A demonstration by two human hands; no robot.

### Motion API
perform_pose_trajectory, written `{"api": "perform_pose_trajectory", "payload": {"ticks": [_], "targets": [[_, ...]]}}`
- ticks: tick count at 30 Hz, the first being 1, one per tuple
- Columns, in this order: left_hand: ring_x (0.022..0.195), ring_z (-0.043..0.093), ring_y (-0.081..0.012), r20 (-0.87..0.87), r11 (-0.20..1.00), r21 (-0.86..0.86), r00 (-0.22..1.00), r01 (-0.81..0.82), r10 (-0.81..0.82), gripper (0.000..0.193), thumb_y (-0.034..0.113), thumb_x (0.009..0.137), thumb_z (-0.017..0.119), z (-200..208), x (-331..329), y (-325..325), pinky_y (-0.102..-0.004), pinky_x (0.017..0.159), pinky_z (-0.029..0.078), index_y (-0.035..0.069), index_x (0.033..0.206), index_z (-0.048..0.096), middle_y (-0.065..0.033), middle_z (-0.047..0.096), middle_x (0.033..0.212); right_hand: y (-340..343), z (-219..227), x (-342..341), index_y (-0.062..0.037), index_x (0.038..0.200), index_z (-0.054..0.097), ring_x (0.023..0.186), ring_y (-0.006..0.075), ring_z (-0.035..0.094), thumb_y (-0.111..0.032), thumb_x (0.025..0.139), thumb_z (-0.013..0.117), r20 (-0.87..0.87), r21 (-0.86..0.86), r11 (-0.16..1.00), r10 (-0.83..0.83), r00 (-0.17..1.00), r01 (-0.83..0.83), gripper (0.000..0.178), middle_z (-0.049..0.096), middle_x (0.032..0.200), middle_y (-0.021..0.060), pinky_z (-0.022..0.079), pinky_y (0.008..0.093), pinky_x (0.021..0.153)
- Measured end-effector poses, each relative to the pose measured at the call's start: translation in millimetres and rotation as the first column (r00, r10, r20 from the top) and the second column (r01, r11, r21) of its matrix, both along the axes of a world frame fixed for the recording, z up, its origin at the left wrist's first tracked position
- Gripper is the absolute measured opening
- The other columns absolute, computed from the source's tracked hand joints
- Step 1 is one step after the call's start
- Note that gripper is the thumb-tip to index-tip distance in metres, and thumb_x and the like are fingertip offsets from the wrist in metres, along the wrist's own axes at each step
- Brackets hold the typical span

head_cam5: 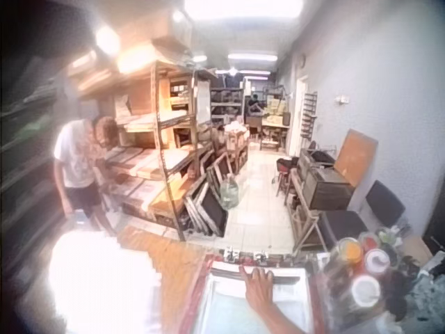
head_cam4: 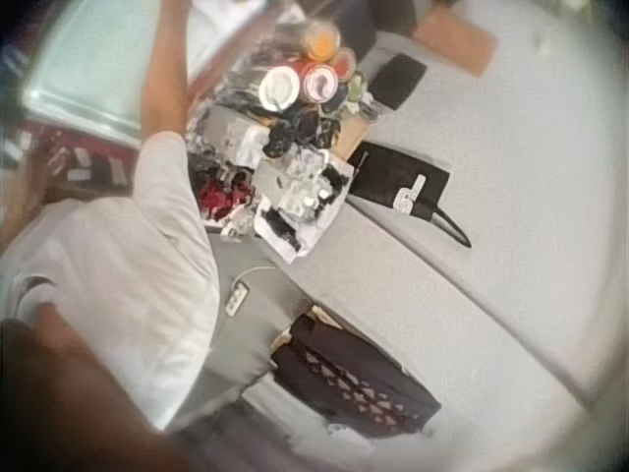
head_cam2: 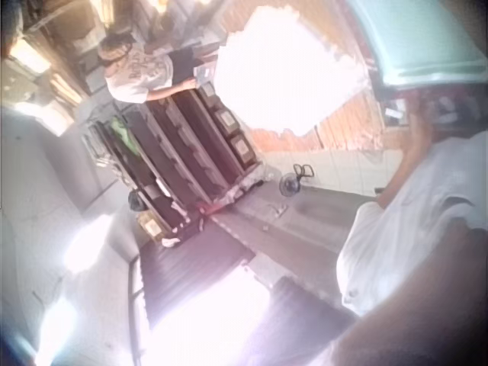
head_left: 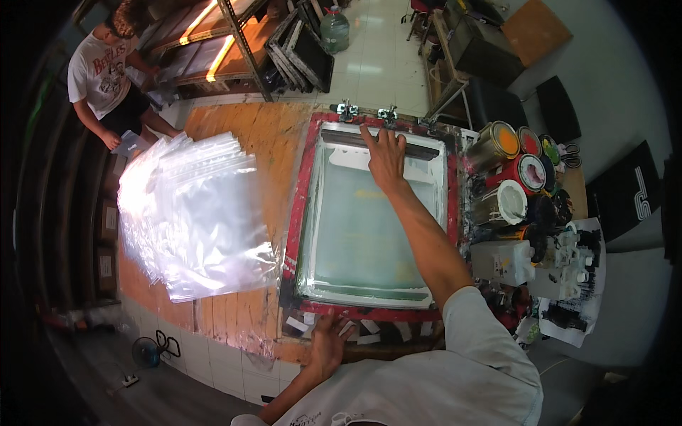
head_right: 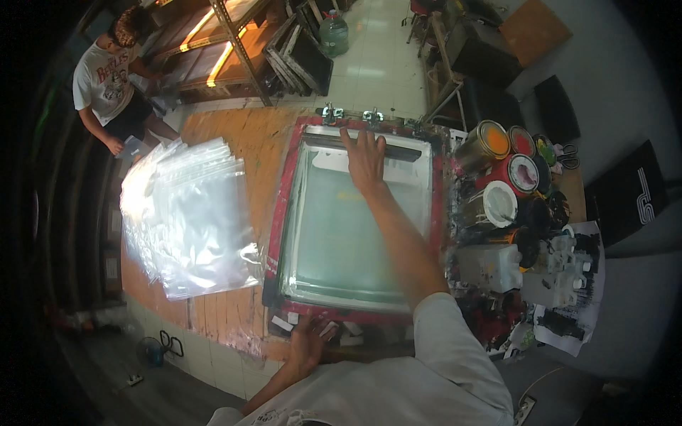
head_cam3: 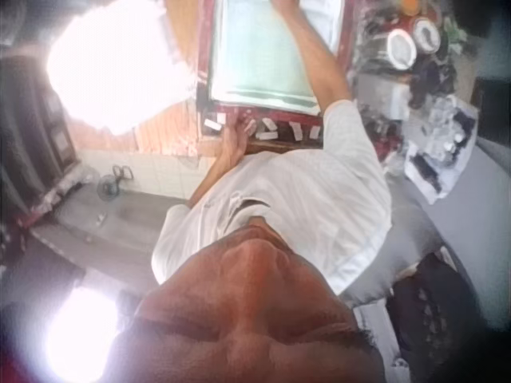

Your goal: The person screen prints on plastic bags by placing a bag on the printing table, lowering a screen over it, and using a squeegee to spread ink before removing the bag and placing it aside.

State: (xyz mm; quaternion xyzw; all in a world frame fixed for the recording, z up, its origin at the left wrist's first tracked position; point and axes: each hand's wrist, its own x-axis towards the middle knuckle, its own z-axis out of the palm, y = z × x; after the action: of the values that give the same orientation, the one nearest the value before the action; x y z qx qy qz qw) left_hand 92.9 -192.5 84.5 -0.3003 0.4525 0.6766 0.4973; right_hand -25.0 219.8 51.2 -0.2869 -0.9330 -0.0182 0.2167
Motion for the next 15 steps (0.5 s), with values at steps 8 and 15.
{"api": "perform_pose_trajectory", "payload": {"ticks": [8,15], "targets": [[0.122,0.053,-0.0218,-0.094,0.991,0.085,0.991,0.101,-0.093,0.031,0.034,0.102,0.067,16.1,3.0,-5.7,-0.0516,0.107,0.041,0.014,0.123,0.057,-0.0035,0.058,0.127,-128.5,31.3,99.2,-0.0219,0.151,0.054,0.1,0.0291,0.054,0.008,0.08,0.065,0.095,-0.157,0.986,0.062,0.993,-0.047,0.078,0.056,0.101,0.0107,0.036,0.0474,0.093],[0.124,0.051,-0.0219,-0.138,0.987,0.113,0.986,0.111,-0.096,0.037,0.036,0.102,0.064,-8.0,4.5,-4.0,-0.0518,0.109,0.036,0.014,0.13,0.055,-0.0034,0.056,0.127,-279.2,58.8,191.6,-0.0188,0.155,0.05,0.097,0.0299,0.051,0.007,0.082,0.06,0.151,-0.322,0.946,0.078,0.985,-0.026,0.078,0.052,0.096,0.0107,0.035,0.0525,0.093]]}}
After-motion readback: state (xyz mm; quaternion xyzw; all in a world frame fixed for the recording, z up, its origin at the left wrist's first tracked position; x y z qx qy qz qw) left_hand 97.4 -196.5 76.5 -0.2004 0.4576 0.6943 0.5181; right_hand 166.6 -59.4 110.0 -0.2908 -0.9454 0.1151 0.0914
